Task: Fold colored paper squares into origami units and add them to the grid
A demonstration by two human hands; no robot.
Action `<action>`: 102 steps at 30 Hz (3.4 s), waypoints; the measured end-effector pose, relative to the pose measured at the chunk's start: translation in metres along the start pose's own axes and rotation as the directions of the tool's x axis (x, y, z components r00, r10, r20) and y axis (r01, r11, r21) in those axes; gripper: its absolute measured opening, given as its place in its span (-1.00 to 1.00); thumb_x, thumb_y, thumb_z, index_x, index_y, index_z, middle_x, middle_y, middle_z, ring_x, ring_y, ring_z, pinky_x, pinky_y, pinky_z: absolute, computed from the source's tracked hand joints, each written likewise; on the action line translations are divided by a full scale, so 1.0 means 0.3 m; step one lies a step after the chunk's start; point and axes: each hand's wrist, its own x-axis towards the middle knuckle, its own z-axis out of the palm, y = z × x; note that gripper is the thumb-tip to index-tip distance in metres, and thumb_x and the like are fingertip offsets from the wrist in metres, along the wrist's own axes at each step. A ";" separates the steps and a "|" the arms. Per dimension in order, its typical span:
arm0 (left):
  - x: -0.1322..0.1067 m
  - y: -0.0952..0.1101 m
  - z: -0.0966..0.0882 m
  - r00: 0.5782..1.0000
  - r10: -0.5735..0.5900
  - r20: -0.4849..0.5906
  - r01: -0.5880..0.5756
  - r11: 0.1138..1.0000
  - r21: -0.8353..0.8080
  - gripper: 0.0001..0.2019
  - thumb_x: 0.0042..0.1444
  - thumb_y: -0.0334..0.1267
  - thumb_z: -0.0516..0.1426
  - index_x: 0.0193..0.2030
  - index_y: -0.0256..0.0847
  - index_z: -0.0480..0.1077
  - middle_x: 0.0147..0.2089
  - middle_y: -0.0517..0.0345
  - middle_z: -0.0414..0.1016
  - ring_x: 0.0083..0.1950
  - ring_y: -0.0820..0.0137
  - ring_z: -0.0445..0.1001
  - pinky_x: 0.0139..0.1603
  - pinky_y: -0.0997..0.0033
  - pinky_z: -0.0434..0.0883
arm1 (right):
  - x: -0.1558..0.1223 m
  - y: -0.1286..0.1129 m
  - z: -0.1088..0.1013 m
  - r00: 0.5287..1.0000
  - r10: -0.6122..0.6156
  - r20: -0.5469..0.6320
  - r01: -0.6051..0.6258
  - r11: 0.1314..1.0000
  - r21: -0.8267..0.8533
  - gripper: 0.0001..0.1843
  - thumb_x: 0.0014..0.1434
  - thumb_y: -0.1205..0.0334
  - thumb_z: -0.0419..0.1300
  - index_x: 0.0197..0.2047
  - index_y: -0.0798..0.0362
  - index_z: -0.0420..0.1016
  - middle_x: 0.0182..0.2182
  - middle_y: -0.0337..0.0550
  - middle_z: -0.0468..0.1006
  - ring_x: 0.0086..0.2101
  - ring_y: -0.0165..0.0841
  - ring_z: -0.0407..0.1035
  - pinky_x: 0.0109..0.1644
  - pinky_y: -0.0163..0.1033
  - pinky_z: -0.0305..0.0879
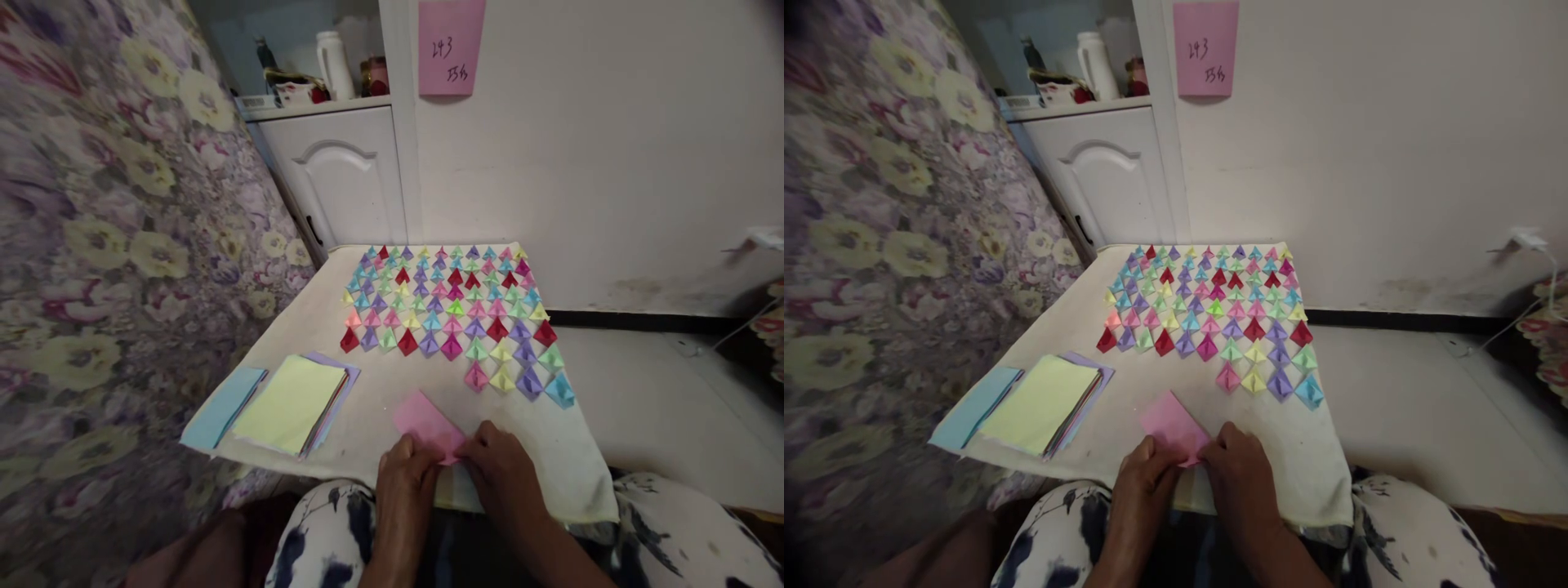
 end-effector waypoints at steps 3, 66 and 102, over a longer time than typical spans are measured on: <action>-0.003 0.001 0.003 1.000 0.020 -0.004 -0.020 1.000 0.017 -0.79 0.10 -0.33 0.05 -0.27 -0.05 0.52 -0.35 0.11 0.38 -0.26 0.30 0.37 -0.27 0.37 0.23 | -0.012 0.017 0.001 1.000 0.020 0.011 -0.020 1.000 0.002 -0.82 0.17 0.32 0.10 -0.30 -0.10 0.51 -0.38 -0.19 0.40 -0.37 -0.34 0.29 -0.31 -0.29 0.08; 0.013 -0.010 -0.087 0.933 -0.360 -0.002 0.002 0.011 -1.000 -0.89 -0.08 -0.36 0.26 -0.43 -0.23 0.39 -0.52 0.31 0.35 -0.50 0.61 0.30 -0.43 0.64 0.24 | -0.015 -0.028 -0.103 0.843 -0.361 -0.398 0.519 0.741 0.426 -0.80 0.17 0.50 0.03 -0.23 0.02 0.36 -0.19 -0.06 0.39 -0.15 -0.36 0.35 -0.08 -0.28 0.29; 0.269 0.216 -0.136 0.991 -0.097 0.087 0.108 0.235 -0.966 -0.66 -0.02 -0.04 0.17 -0.49 -0.34 0.45 -0.65 0.09 0.39 -0.60 0.39 0.32 -0.56 0.42 0.25 | 0.285 -0.019 -0.284 0.976 0.178 -0.126 -0.001 0.584 0.812 -0.84 0.02 0.18 0.21 -0.48 0.07 0.34 -0.61 -0.30 0.37 -0.56 -0.43 0.25 -0.49 -0.36 0.17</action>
